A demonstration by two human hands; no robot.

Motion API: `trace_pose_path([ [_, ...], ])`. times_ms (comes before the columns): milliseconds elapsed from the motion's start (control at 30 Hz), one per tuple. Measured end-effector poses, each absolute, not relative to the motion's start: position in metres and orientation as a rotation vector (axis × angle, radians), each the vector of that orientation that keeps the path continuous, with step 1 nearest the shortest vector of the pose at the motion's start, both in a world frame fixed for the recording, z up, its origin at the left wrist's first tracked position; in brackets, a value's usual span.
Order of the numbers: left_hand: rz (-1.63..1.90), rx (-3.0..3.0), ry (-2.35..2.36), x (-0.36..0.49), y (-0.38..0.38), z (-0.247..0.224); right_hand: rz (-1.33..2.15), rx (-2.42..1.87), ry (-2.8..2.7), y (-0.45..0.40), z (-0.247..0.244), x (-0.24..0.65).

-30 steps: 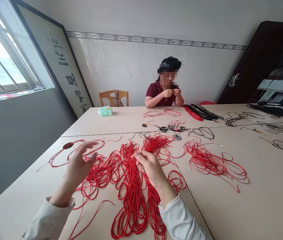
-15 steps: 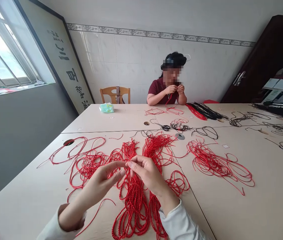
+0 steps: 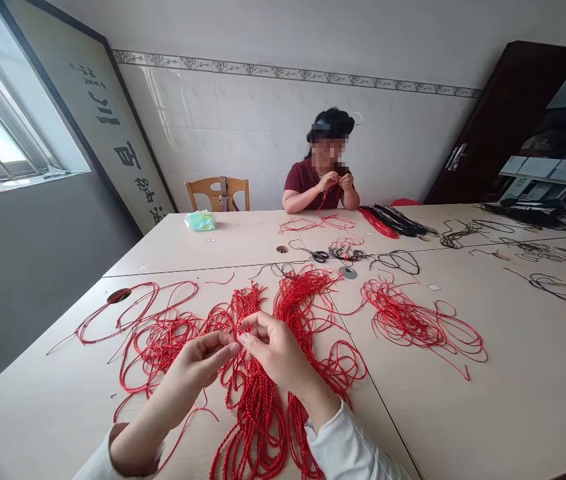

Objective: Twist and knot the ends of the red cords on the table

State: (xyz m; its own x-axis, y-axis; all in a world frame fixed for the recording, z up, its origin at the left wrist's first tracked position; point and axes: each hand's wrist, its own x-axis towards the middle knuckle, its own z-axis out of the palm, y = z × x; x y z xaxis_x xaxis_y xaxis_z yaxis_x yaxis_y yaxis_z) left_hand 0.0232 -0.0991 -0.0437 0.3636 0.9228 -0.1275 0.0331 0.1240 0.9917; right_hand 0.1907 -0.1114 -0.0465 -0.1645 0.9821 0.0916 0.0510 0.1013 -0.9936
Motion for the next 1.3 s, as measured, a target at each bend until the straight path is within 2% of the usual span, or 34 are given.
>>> trace_pose_path([
  [233, 0.963, 1.260, 1.036, 0.025, -0.099, -0.045, 1.238, -1.108, -1.427, -0.110, -0.052, 0.186],
  [467, 1.135, 1.326, 1.082, 0.024, -0.099, -0.046, 1.012, -1.156, -1.538, -0.115, -0.049, 0.181],
  [667, 1.173, 1.342, 1.086, 0.024, -0.096, -0.048, 1.072, -1.089, -1.518, -0.116, -0.045, 0.186],
  [800, 1.131, 1.231, 1.090, 0.021, -0.095, -0.050, 1.075, -1.082, -1.357, -0.108, -0.050, 0.191],
  [1000, 0.990, 0.886, 0.835, 0.020, -0.097, -0.053, 0.871, -1.148, -1.176, -0.102, -0.056, 0.195],
  [1300, 0.936, 0.686, 0.740, 0.019, -0.097, -0.050, 0.680, -1.232, -1.345, -0.112, -0.052, 0.190],
])
